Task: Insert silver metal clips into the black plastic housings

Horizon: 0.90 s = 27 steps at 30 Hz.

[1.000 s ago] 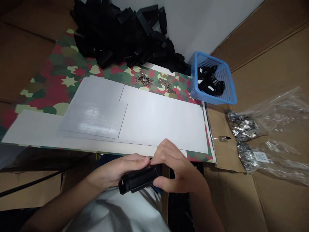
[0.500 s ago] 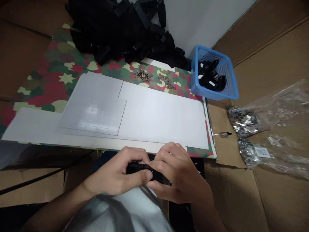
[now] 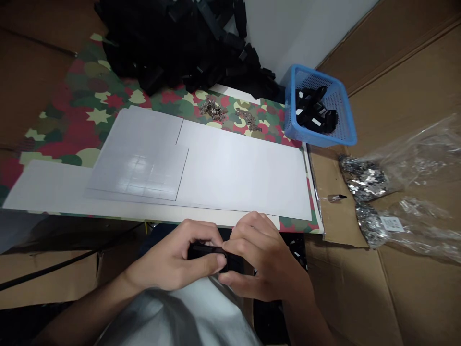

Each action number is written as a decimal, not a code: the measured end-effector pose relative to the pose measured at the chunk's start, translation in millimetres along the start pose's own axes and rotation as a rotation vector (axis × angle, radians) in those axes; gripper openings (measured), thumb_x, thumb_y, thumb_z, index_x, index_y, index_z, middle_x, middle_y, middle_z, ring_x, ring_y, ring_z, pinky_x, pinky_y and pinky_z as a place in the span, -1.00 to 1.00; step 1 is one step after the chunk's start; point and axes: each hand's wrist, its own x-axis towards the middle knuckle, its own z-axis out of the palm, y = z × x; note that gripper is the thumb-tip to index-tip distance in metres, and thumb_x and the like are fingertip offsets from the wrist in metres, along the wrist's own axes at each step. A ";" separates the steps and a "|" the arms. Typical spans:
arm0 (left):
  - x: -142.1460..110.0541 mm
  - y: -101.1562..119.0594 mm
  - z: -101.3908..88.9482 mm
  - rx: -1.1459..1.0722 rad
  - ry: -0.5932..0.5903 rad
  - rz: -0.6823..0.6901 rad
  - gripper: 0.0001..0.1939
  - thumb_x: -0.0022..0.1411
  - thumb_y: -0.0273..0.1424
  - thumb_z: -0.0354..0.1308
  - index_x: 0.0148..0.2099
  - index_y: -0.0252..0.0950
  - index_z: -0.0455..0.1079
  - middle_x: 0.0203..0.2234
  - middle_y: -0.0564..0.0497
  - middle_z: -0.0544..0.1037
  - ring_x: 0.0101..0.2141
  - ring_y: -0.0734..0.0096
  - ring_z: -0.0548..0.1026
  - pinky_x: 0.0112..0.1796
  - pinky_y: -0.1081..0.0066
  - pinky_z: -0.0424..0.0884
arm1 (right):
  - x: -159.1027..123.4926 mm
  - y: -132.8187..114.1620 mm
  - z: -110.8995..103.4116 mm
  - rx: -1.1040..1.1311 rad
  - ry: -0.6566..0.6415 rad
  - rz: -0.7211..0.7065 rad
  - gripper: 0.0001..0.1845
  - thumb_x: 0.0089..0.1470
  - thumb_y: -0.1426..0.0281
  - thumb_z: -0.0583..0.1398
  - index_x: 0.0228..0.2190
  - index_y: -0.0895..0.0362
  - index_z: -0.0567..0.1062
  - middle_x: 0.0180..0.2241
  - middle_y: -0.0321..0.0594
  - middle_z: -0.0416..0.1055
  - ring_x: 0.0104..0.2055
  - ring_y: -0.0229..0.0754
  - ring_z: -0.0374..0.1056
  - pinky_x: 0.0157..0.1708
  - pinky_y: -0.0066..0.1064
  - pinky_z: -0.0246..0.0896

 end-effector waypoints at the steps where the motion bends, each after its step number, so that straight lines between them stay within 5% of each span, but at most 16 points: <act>1: 0.2 0.2 -0.2 0.003 0.004 0.000 -0.75 0.26 -0.23 0.12 -0.32 -0.33 0.41 -0.52 0.06 0.37 -0.46 0.45 0.32 -0.38 0.46 0.25 | -0.2 0.1 0.5 0.006 0.000 0.003 -0.59 0.24 0.10 0.03 -0.44 0.11 0.45 -0.51 -0.25 0.38 -0.32 -0.13 0.22 -0.29 -0.27 0.08; 10: 2.7 2.1 -4.0 0.014 -0.026 -0.002 -0.74 0.26 -0.26 0.11 -0.39 -0.34 0.39 -0.55 0.07 0.36 -0.48 0.46 0.29 -0.42 0.46 0.20 | -3.1 3.3 4.9 0.125 0.042 0.062 -0.65 0.21 0.08 0.11 -0.37 0.11 0.41 -0.45 -0.24 0.39 -0.30 -0.12 0.24 -0.26 -0.26 0.12; 15: 2.1 6.2 -8.4 0.064 0.036 0.044 -0.78 0.26 -0.33 0.11 -0.41 -0.32 0.39 -0.54 0.06 0.43 -0.50 0.49 0.34 -0.44 0.49 0.20 | -12.1 3.7 10.3 0.546 -0.038 0.435 -0.80 0.21 0.21 0.12 -0.23 0.07 0.37 -0.40 -0.26 0.38 -0.30 -0.15 0.31 -0.30 -0.32 0.20; 19: 1.0 6.5 -7.1 0.197 0.111 0.114 -0.82 0.22 -0.38 0.13 -0.43 -0.31 0.41 -0.57 0.05 0.45 -0.53 0.49 0.35 -0.46 0.48 0.20 | -10.7 -3.7 19.6 0.829 -0.048 0.639 -0.73 0.01 0.19 0.26 -0.32 0.07 0.37 -0.40 -0.30 0.38 -0.35 -0.19 0.34 -0.34 -0.36 0.21; 27: -4.5 2.7 -2.0 0.370 0.146 0.189 -0.87 0.21 -0.40 0.13 -0.40 -0.30 0.38 -0.57 0.05 0.43 -0.52 0.45 0.36 -0.42 0.43 0.23 | -1.3 -10.0 26.3 1.043 0.028 0.665 -0.75 -0.15 0.31 0.27 -0.49 0.07 0.28 -0.47 -0.36 0.30 -0.43 -0.26 0.24 -0.40 -0.42 0.16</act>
